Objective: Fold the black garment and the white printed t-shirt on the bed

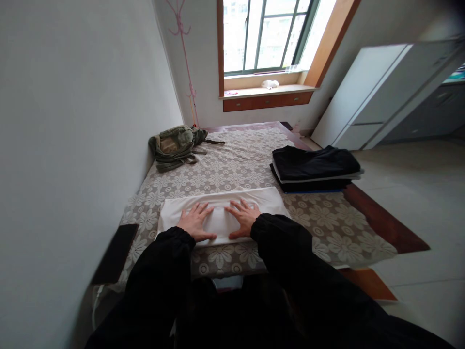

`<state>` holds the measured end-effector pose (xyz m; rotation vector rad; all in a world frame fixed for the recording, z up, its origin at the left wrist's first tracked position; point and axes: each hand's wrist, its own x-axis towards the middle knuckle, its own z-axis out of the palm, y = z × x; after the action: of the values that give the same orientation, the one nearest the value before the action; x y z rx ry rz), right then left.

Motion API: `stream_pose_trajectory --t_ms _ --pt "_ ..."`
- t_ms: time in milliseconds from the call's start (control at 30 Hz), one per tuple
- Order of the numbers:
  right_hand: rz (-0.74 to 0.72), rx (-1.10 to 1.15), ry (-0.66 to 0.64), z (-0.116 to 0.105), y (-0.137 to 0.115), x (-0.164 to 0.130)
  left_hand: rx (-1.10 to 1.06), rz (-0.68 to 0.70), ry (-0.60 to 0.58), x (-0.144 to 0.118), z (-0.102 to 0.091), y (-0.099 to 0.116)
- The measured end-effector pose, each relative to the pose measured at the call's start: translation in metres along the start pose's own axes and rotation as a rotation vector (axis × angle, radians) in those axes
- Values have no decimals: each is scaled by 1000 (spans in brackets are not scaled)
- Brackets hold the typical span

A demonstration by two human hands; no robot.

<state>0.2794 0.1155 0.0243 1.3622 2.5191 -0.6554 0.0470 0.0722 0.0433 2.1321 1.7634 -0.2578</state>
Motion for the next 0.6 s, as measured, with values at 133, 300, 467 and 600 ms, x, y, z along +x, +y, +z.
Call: stream_pose_trajectory --t_ms 133,300,467,600 --pt "57 3 -97 -13 43 -8 -6 -28 -100 -5 -15 -40" --pt "0 59 -116 -21 44 3 -5 -2 -134 7 -20 -37" --pt "-57 60 -140 -22 4 26 24 76 -172 30 -18 3" --pt "-18 47 -189 -25 15 20 41 29 -233 29 -20 -6"
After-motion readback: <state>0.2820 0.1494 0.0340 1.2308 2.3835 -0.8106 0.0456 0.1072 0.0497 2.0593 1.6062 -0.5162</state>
